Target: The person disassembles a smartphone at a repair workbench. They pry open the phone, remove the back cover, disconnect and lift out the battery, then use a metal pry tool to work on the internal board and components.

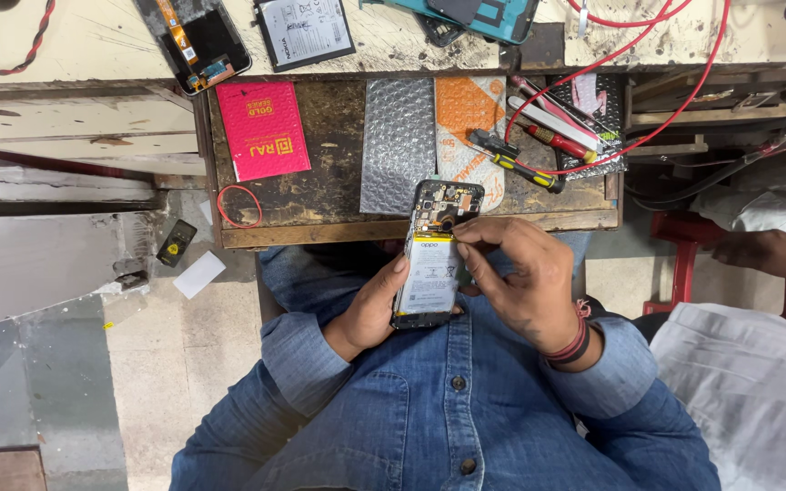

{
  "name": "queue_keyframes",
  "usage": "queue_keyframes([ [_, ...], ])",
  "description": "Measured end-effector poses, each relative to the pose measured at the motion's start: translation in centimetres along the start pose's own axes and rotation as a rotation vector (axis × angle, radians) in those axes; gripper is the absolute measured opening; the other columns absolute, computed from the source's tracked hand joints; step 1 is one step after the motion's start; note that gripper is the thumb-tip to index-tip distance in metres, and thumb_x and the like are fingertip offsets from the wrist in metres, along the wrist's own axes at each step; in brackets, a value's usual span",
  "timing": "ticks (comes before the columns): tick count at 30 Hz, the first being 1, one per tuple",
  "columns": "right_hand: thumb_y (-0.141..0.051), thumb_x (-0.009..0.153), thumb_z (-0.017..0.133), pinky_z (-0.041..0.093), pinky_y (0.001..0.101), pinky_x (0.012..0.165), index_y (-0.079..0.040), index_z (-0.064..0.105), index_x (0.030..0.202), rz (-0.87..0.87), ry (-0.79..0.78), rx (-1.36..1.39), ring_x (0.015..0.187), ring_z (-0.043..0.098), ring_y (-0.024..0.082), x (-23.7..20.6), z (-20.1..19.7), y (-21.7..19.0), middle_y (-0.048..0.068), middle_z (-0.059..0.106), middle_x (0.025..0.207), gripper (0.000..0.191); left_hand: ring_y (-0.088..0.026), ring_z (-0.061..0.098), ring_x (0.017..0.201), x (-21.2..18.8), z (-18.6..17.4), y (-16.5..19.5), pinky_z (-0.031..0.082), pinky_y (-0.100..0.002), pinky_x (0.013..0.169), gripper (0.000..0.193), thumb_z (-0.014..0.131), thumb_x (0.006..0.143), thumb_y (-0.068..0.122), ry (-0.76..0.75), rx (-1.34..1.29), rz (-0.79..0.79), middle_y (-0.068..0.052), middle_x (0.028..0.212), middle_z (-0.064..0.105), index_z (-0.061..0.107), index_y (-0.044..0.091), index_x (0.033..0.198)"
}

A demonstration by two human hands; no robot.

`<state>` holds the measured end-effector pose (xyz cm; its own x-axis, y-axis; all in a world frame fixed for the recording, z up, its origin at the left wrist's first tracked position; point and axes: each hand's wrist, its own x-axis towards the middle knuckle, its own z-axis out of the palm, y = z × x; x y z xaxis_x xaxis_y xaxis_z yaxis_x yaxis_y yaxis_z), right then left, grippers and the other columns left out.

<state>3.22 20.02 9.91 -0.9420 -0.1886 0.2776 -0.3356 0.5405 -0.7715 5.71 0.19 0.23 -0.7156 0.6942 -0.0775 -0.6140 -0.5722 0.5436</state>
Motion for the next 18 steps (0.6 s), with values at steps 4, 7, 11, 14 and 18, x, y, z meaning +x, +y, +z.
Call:
queue_keyframes([
  [4,0.002,0.089,0.078,0.057,0.0265,0.072,-0.001,0.072,0.103,0.156,-0.026,0.143,0.081,0.072,0.013,-0.1,0.1,0.1,0.008,0.075,0.096,0.016,-0.033,0.059,0.133,-0.1,0.0,0.0,0.052,-0.046,0.108,0.072,0.034,0.111,0.053,-0.014,-0.003,-0.006,-0.019,0.15,0.052,0.03,0.002,0.162],
  [7,0.003,0.09,0.076,0.058,0.0247,0.068,-0.001,0.072,0.103,0.19,-0.034,0.22,0.081,0.072,0.01,-0.3,0.0,0.2,0.006,0.075,0.098,0.014,-0.034,0.059,0.133,-0.1,-0.3,-0.2,0.052,-0.046,0.108,0.072,0.034,0.112,0.053,-0.022,0.0,0.0,-0.019,0.149,0.053,0.031,0.001,0.161],
  [11,0.002,0.089,0.078,0.059,0.0237,0.065,-0.002,0.072,0.104,0.225,-0.039,0.297,0.081,0.069,0.01,-0.3,0.1,0.3,0.005,0.073,0.094,0.017,-0.034,0.059,0.132,0.0,-0.8,-0.8,0.053,-0.047,0.108,0.072,0.035,0.111,0.052,0.006,-0.016,-0.013,-0.019,0.147,0.054,0.032,-0.001,0.159],
  [14,-0.001,0.087,0.082,0.057,0.0251,0.068,-0.002,0.071,0.105,0.164,-0.016,0.202,0.079,0.07,0.01,0.0,0.3,0.4,0.005,0.073,0.092,0.02,-0.033,0.06,0.127,-0.1,-1.0,-1.2,0.053,-0.047,0.108,0.071,0.036,0.113,0.052,0.028,-0.008,-0.02,-0.02,0.144,0.056,0.033,-0.001,0.16],
  [18,-0.007,0.086,0.085,0.058,0.0265,0.067,-0.004,0.073,0.108,0.079,0.038,-0.019,0.079,0.072,0.014,0.4,0.5,-0.1,0.007,0.072,0.098,0.025,-0.03,0.061,0.126,-0.1,-0.8,-1.2,0.053,-0.047,0.107,0.071,0.037,0.112,0.052,0.041,-0.044,-0.023,-0.018,0.142,0.056,0.033,-0.001,0.16],
])
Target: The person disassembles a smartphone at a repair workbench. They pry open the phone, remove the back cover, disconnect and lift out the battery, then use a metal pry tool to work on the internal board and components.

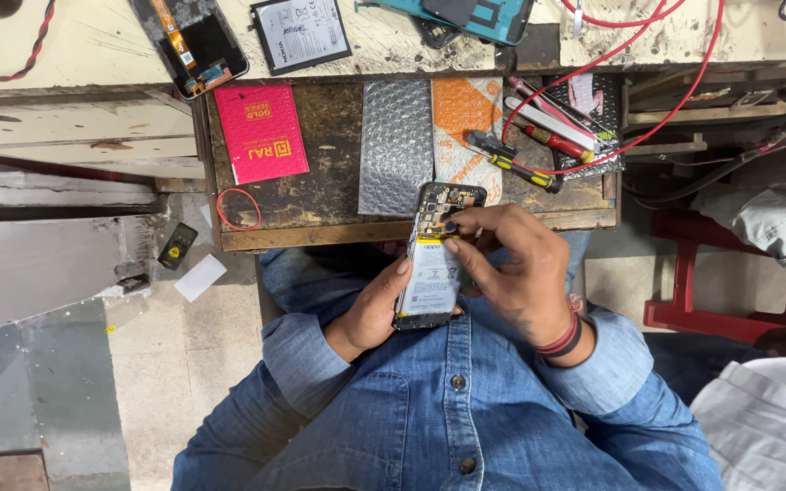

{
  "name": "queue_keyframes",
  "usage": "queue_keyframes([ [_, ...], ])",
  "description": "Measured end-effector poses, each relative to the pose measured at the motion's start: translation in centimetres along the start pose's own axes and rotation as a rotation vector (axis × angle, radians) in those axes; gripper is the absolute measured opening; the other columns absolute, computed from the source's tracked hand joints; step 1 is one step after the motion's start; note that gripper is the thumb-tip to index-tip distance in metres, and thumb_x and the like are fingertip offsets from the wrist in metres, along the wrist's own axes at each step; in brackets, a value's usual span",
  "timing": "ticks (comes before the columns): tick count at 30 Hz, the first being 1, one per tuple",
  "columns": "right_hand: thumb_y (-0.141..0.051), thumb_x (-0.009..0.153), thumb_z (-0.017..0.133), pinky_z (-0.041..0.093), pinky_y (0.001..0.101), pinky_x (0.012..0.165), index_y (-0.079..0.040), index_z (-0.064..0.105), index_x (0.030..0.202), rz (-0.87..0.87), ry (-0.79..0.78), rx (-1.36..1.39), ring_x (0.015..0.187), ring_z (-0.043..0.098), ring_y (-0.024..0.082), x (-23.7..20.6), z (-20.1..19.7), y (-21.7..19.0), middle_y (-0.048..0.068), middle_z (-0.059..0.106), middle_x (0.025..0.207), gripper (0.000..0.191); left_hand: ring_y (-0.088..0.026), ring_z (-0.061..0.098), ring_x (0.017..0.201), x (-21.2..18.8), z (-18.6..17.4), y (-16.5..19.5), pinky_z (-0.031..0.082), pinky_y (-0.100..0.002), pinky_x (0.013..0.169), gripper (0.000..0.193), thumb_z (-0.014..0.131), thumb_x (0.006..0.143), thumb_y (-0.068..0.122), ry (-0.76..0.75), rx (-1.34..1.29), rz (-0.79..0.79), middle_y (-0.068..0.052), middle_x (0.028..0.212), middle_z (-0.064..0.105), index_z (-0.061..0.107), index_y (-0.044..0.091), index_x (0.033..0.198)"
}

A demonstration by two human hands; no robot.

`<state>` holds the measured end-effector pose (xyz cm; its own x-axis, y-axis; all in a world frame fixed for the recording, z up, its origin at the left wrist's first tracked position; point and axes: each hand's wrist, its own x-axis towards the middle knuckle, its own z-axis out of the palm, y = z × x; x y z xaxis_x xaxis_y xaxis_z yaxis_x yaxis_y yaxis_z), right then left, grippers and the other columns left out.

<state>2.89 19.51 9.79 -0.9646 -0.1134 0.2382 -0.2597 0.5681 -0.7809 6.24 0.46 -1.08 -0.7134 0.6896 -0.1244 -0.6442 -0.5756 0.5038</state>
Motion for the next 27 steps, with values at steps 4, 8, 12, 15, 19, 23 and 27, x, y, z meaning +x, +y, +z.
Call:
queue_keyframes([
  [4,-0.012,0.085,0.087,0.056,0.0283,0.065,-0.009,0.075,0.106,-0.053,0.043,-0.15,0.078,0.071,0.019,0.3,0.2,-0.6,0.008,0.069,0.101,0.025,-0.03,0.062,0.128,0.0,0.4,0.4,0.053,-0.045,0.106,0.071,0.038,0.11,0.052,-0.005,0.017,-0.006,-0.017,0.142,0.056,0.033,-0.001,0.157],
  [8,-0.014,0.084,0.087,0.054,0.0281,0.06,-0.008,0.073,0.103,0.041,-0.032,-0.132,0.07,0.07,0.016,0.9,0.0,-0.7,0.007,0.068,0.1,0.024,-0.029,0.061,0.127,0.1,0.5,0.5,0.053,-0.046,0.106,0.071,0.037,0.112,0.051,0.006,0.042,0.004,-0.018,0.141,0.057,0.034,-0.002,0.158],
  [12,-0.014,0.083,0.086,0.052,0.0287,0.056,-0.007,0.07,0.099,0.094,-0.078,-0.126,0.063,0.067,0.014,1.4,-0.2,-0.8,0.006,0.066,0.094,0.023,-0.028,0.062,0.125,0.1,0.3,0.3,0.054,-0.045,0.105,0.067,0.035,0.113,0.048,0.007,0.073,0.003,-0.018,0.139,0.057,0.034,-0.001,0.158],
  [15,-0.013,0.085,0.085,0.052,0.0294,0.057,-0.007,0.07,0.098,0.057,-0.069,-0.143,0.063,0.067,0.015,1.3,-0.1,-1.1,0.006,0.067,0.094,0.021,-0.027,0.064,0.122,0.0,-0.1,0.2,0.054,-0.043,0.104,0.063,0.034,0.11,0.044,0.039,0.084,-0.018,-0.015,0.139,0.058,0.033,0.001,0.156],
  [19,-0.01,0.088,0.082,0.055,0.0297,0.061,-0.006,0.07,0.098,-0.052,-0.021,-0.184,0.073,0.071,0.018,0.9,0.1,-1.3,0.007,0.073,0.098,0.017,-0.026,0.064,0.12,-0.2,-0.4,0.0,0.053,-0.041,0.106,0.06,0.033,0.115,0.042,0.023,0.103,0.014,-0.017,0.136,0.061,0.037,-0.002,0.155],
  [23,-0.006,0.087,0.08,0.057,0.029,0.063,-0.006,0.07,0.098,-0.062,-0.049,-0.145,0.077,0.073,0.019,0.7,0.1,-0.9,0.007,0.074,0.095,0.014,-0.024,0.063,0.122,-0.1,-0.2,0.1,0.053,-0.04,0.106,0.06,0.033,0.114,0.042,0.051,0.193,0.041,-0.015,0.137,0.06,0.037,-0.001,0.156],
  [27,-0.005,0.088,0.081,0.054,0.0239,0.056,-0.005,0.07,0.097,0.133,-0.088,0.044,0.067,0.069,0.01,0.7,0.3,-0.1,0.003,0.073,0.083,0.014,-0.024,0.064,0.122,0.1,0.2,0.3,0.054,-0.038,0.101,0.06,0.032,0.112,0.043,0.035,0.22,0.087,-0.014,0.139,0.059,0.036,0.001,0.155],
])
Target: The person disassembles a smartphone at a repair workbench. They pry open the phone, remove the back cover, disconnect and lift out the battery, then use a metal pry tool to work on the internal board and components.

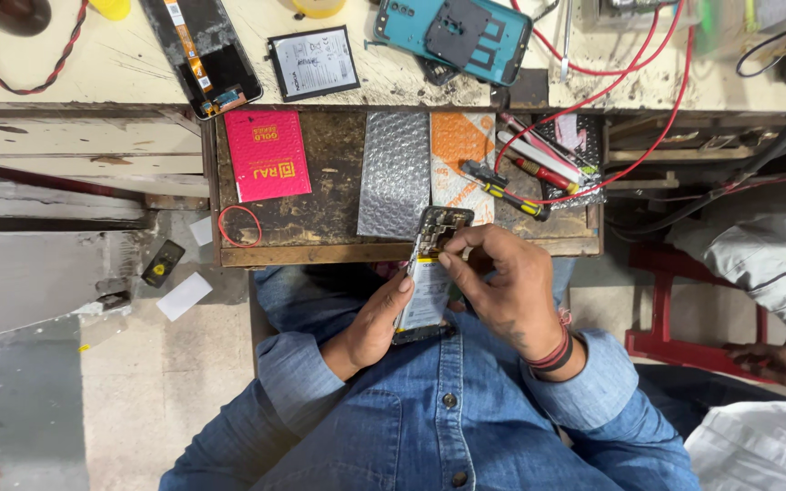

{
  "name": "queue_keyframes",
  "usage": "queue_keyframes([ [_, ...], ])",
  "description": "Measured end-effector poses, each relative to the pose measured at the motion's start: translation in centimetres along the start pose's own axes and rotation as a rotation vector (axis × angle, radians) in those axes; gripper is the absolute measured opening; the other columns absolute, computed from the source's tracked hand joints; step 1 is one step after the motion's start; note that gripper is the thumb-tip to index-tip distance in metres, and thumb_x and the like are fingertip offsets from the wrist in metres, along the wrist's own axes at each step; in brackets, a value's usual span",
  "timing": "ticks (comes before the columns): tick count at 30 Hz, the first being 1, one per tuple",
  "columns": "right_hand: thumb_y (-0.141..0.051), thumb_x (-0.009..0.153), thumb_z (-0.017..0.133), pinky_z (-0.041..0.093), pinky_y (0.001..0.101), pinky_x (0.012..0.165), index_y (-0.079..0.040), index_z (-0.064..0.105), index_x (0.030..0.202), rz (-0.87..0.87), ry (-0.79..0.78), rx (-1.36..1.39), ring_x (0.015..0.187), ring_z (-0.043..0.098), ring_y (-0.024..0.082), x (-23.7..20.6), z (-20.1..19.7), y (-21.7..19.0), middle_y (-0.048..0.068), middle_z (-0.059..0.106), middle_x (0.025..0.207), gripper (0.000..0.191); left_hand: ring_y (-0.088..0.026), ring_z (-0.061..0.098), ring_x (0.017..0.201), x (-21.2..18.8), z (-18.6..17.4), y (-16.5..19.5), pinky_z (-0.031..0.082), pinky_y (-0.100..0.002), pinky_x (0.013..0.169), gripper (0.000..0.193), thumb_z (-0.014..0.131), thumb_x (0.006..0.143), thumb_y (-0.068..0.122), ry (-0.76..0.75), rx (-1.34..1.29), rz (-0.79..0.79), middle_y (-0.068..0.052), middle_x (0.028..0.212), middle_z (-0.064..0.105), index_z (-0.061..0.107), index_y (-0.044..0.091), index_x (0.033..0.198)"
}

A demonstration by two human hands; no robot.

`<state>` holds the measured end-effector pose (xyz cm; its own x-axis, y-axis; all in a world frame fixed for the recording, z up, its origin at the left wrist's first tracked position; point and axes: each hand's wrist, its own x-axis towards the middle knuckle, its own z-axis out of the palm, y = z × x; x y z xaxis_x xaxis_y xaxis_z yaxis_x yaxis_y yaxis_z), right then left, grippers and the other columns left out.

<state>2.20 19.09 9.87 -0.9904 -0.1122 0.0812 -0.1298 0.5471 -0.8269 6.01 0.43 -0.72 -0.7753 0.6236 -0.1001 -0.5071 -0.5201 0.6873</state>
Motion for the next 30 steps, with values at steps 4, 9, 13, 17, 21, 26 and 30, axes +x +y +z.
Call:
queue_keyframes([
  [4,-0.001,0.089,0.081,0.05,0.0206,0.059,-0.002,0.068,0.098,0.084,-0.027,0.162,0.066,0.062,0.004,-0.2,-0.3,0.9,0.001,0.071,0.08,0.016,-0.025,0.065,0.121,0.1,0.0,0.2,0.055,-0.039,0.099,0.061,0.032,0.113,0.043,0.054,-0.02,-0.009,-0.016,0.138,0.059,0.039,-0.001,0.155],
  [9,0.002,0.092,0.077,0.055,0.0219,0.074,-0.001,0.066,0.101,0.006,0.02,0.346,0.082,0.067,0.008,0.3,-1.0,1.7,0.003,0.072,0.094,0.016,-0.025,0.064,0.12,0.0,0.1,0.8,0.055,-0.037,0.098,0.063,0.031,0.113,0.044,0.002,-0.037,0.033,-0.015,0.151,0.052,0.037,0.0,0.156],
  [13,0.005,0.1,0.072,0.056,0.0237,0.083,0.001,0.067,0.107,-0.047,0.136,0.281,0.089,0.066,0.008,3.3,-2.8,2.4,0.005,0.072,0.101,0.009,-0.025,0.064,0.121,0.0,0.2,1.6,0.055,-0.037,0.098,0.063,0.03,0.113,0.045,-0.018,-0.068,0.032,-0.017,0.155,0.05,0.035,0.002,0.16],
  [17,0.001,0.099,0.081,0.054,0.0232,0.071,0.002,0.069,0.109,-0.144,0.261,-0.167,0.079,0.07,0.008,9.2,-4.5,3.5,0.008,0.076,0.096,0.016,-0.024,0.064,0.12,-0.1,0.2,2.1,0.054,-0.036,0.099,0.062,0.03,0.113,0.044,-0.019,-0.075,0.036,-0.016,0.155,0.05,0.033,0.004,0.16],
  [21,-0.002,0.098,0.082,0.057,0.0232,0.07,0.0,0.074,0.107,-0.148,0.283,-0.172,0.081,0.075,0.009,14.1,-4.5,4.3,0.008,0.08,0.096,0.013,-0.023,0.064,0.12,-0.4,0.0,2.3,0.054,-0.036,0.099,0.062,0.028,0.113,0.043,0.003,-0.077,0.038,-0.015,0.155,0.05,0.033,0.005,0.161],
  [26,-0.005,0.093,0.086,0.054,0.0249,0.064,-0.003,0.079,0.105,-0.173,0.29,-0.338,0.073,0.073,0.011,16.2,-4.2,5.0,0.008,0.08,0.092,0.014,-0.024,0.065,0.119,-0.8,-0.6,2.6,0.055,-0.035,0.097,0.061,0.027,0.113,0.043,0.027,-0.073,0.037,-0.015,0.155,0.051,0.034,0.005,0.16],
  [30,-0.005,0.094,0.085,0.052,0.025,0.062,-0.003,0.079,0.106,-0.119,0.3,-0.316,0.071,0.072,0.01,16.3,-4.1,4.8,0.007,0.08,0.092,0.014,-0.025,0.064,0.119,-0.8,-0.7,2.7,0.055,-0.036,0.097,0.062,0.027,0.113,0.044,0.028,-0.062,0.045,-0.015,0.155,0.051,0.035,0.005,0.16],
])
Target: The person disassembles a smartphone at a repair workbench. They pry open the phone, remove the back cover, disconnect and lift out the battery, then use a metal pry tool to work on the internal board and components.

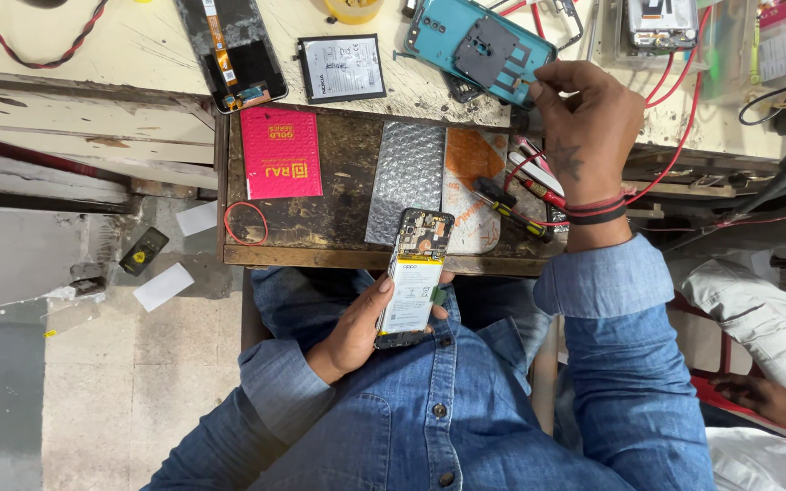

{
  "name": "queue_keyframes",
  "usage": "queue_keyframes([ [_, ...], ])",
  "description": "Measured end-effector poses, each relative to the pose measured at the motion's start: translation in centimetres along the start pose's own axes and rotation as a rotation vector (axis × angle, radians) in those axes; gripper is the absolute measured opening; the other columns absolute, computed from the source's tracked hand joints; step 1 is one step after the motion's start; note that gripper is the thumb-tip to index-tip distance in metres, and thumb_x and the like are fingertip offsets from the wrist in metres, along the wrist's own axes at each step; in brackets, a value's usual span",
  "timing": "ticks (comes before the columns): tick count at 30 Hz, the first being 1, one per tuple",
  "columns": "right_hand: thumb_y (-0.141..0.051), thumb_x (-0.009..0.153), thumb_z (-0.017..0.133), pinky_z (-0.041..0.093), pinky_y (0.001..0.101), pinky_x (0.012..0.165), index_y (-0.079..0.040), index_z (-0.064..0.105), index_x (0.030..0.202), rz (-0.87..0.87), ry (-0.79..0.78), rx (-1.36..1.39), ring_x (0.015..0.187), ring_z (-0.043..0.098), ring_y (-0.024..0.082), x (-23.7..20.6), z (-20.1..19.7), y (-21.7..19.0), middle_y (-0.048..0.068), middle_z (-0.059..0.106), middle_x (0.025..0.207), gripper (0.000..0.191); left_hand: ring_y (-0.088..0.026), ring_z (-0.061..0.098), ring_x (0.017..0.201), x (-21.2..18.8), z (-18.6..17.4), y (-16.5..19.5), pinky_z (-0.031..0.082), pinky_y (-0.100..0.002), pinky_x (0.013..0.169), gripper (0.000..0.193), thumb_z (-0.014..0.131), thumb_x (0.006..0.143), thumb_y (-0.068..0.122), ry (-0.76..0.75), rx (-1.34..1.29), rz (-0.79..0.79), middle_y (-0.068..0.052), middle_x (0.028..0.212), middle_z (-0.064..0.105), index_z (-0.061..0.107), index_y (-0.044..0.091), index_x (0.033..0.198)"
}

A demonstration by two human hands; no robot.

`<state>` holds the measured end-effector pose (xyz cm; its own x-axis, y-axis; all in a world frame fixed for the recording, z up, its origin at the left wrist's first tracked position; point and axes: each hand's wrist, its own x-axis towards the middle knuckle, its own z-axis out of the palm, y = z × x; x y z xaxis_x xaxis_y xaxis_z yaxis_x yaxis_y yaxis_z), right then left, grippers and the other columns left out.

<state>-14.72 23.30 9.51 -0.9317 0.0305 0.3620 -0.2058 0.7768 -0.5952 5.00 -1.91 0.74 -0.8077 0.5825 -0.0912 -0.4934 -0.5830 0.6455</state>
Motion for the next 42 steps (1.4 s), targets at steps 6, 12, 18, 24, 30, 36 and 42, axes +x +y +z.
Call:
queue_keyframes([
  [6,-0.002,0.101,0.079,0.05,0.0251,0.064,-0.002,0.078,0.113,-0.013,-0.115,0.308,0.074,0.063,0.008,-1.1,1.2,-2.8,0.007,0.076,0.09,0.012,-0.025,0.066,0.117,0.0,0.1,-0.1,0.055,-0.036,0.095,0.063,0.029,0.11,0.046,0.013,-0.019,-0.027,-0.016,0.152,0.052,0.033,0.007,0.16],
  [12,-0.007,0.096,0.083,0.06,0.0272,0.071,-0.004,0.077,0.108,-0.325,-0.204,0.254,0.081,0.077,0.014,0.7,5.7,-7.3,0.01,0.079,0.094,0.014,-0.026,0.065,0.117,-0.4,0.0,0.0,0.056,-0.038,0.097,0.064,0.031,0.112,0.048,-0.032,-0.024,0.024,-0.018,0.155,0.052,0.037,0.004,0.159],
  [18,-0.01,0.091,0.083,0.058,0.0292,0.066,-0.006,0.078,0.101,-0.368,-0.237,0.229,0.076,0.077,0.017,2.9,10.4,-10.5,0.009,0.079,0.088,0.012,-0.026,0.064,0.119,-2.0,-0.7,0.8,0.056,-0.038,0.097,0.063,0.03,0.111,0.046,0.029,0.007,0.048,-0.017,0.155,0.05,0.036,0.005,0.159],
  [24,-0.01,0.091,0.083,0.058,0.0291,0.067,-0.005,0.076,0.103,-0.306,-0.261,0.351,0.076,0.077,0.018,3.4,12.0,-11.5,0.008,0.077,0.085,0.014,-0.028,0.065,0.117,-3.2,-1.1,1.0,0.057,-0.038,0.095,0.063,0.028,0.112,0.045,0.096,0.019,0.041,-0.018,0.153,0.052,0.038,0.002,0.157],
  [30,-0.008,0.089,0.083,0.06,0.03,0.07,-0.007,0.075,0.101,-0.412,-0.253,0.349,0.081,0.079,0.019,4.4,14.2,-14.2,0.008,0.08,0.089,0.015,-0.028,0.064,0.118,-3.7,-1.3,1.0,0.056,-0.038,0.095,0.063,0.027,0.112,0.044,0.063,0.01,0.051,-0.017,0.154,0.052,0.037,0.002,0.157],
  [36,-0.011,0.088,0.08,0.058,0.0368,0.068,-0.009,0.075,0.1,-0.423,-0.364,0.165,0.075,0.076,0.025,4.8,16.5,-16.6,0.008,0.079,0.086,0.013,-0.027,0.065,0.117,-4.8,-1.9,1.6,0.055,-0.037,0.095,0.063,0.025,0.11,0.045,0.12,0.033,0.046,-0.016,0.152,0.053,0.032,0.007,0.16],
  [42,-0.01,0.088,0.08,0.057,0.0391,0.07,-0.01,0.076,0.103,-0.591,-0.085,0.123,0.081,0.074,0.029,3.6,13.4,-17.1,0.008,0.078,0.096,0.016,-0.028,0.064,0.119,-5.5,-1.6,2.5,0.056,-0.04,0.098,0.066,0.024,0.113,0.047,0.068,0.039,0.094,-0.018,0.15,0.054,0.037,0.001,0.158],
])
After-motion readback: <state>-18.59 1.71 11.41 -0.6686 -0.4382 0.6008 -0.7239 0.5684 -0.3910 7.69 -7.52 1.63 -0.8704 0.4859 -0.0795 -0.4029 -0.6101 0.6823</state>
